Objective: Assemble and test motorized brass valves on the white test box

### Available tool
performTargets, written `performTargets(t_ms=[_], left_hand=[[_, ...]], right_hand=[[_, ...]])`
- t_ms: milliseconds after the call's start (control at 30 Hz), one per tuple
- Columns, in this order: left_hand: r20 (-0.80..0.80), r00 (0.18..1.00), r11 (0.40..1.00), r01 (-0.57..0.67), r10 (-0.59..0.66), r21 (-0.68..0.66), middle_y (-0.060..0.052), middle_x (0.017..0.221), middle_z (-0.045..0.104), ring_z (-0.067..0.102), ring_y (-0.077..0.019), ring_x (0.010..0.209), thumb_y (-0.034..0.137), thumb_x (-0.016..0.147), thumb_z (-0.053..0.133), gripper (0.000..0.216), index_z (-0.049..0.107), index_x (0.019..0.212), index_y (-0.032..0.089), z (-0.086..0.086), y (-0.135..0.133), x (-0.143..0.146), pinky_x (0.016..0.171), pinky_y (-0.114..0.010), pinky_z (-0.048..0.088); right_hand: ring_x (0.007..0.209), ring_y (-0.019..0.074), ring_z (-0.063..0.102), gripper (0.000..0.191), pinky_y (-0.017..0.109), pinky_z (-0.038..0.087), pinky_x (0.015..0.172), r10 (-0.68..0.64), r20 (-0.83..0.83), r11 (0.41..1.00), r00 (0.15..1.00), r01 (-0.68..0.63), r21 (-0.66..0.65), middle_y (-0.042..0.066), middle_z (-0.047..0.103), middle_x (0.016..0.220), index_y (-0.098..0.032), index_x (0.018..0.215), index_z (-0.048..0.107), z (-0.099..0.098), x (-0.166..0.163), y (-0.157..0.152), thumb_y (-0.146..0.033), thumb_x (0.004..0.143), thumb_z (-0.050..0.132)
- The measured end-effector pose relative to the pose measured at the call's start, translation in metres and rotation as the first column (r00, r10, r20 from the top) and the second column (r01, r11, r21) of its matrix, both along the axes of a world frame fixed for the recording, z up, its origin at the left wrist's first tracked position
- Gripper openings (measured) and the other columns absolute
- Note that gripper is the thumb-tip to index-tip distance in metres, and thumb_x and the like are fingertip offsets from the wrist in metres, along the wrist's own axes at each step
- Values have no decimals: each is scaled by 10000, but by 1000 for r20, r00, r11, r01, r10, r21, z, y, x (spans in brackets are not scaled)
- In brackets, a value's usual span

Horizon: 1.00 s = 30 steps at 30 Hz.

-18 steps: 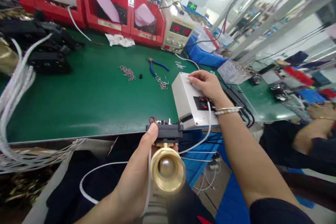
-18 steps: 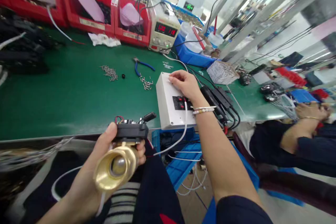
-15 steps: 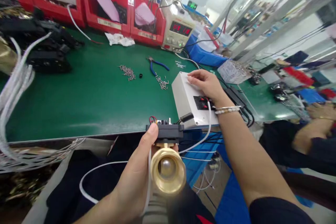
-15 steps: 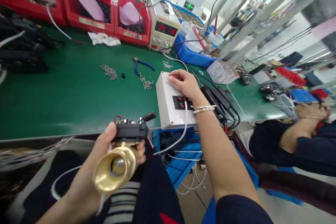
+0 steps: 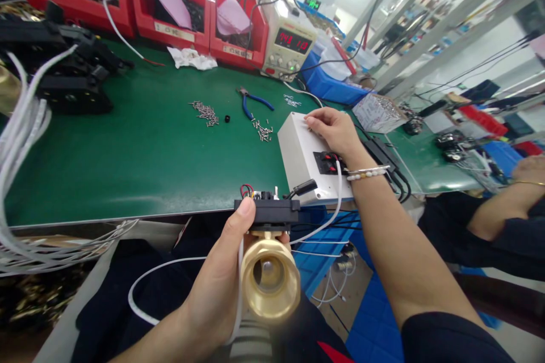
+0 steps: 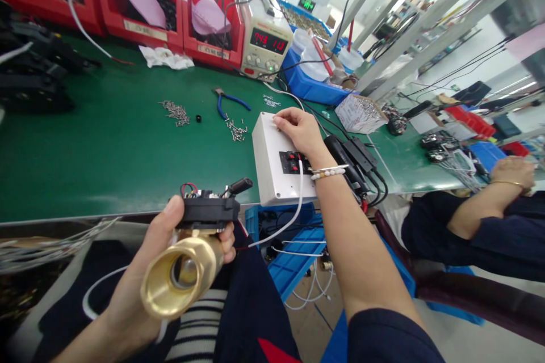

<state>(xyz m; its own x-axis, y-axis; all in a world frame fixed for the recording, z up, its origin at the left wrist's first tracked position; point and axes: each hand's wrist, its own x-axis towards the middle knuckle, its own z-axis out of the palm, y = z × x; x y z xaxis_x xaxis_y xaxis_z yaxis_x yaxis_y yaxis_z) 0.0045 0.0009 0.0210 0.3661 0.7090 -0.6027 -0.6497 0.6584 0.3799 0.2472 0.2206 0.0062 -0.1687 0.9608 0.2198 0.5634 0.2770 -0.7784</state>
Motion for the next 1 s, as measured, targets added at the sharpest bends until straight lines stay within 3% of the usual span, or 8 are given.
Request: performTargets(t_ms=[133, 300, 533, 633, 833, 1000], left_hand=[[23, 1000, 1000, -6, 6, -9, -103, 742, 697, 633, -191, 641, 684, 622, 856, 608, 737, 818, 121, 0, 0, 0, 594, -292, 565], [3, 1000, 1000, -22, 22, 16, -95, 752, 694, 660, -193, 719, 668, 649, 846, 572, 741, 794, 125, 0, -1, -1, 712, -300, 596], [17, 1000, 1000, -24, 24, 16, -100, 748, 692, 640, -196, 686, 669, 647, 848, 575, 729, 803, 128, 2, -1, -3, 667, -307, 584], [4, 1000, 999, -23, 23, 42, -97, 746, 688, 641, -196, 686, 678, 688, 814, 565, 717, 810, 135, 2, 0, -3, 678, -315, 581], [-2, 1000, 998, -11, 12, 63, -91, 738, 686, 643, -192, 694, 685, 732, 778, 563, 718, 796, 129, 2, 3, -4, 709, -308, 577], [17, 1000, 998, -12, 11, 59, -84, 738, 682, 640, -189, 689, 688, 753, 756, 553, 709, 805, 140, 4, -1, -5, 715, -309, 572]], right_hand=[[635, 87, 516, 360, 215, 408, 630, -25, -5, 1000, 1000, 25, -12, 6, 634, 715, -122, 881, 705, 2, -2, -1, -451, 783, 815], [567, 70, 444, 324, 203, 336, 548, -46, 5, 999, 999, 46, -13, 0, 624, 696, -122, 847, 689, 4, -5, -4, -424, 818, 802], [561, 72, 415, 524, 216, 313, 556, -80, 92, 997, 993, 78, 29, 11, 587, 656, -128, 729, 647, 8, -7, -6, -624, 876, 727], [546, 78, 395, 637, 227, 309, 556, -79, 114, 996, 990, 75, 40, -5, 516, 587, -130, 695, 642, 9, -7, -7, -750, 831, 692], [579, 90, 448, 801, 231, 345, 584, -72, 101, 996, 992, 66, 61, 3, 534, 608, -141, 684, 643, 7, -5, -6, -942, 689, 604], [574, 92, 442, 786, 239, 349, 577, -59, 107, 996, 992, 51, 72, 16, 553, 615, -146, 693, 658, 3, -1, -5, -929, 726, 596]])
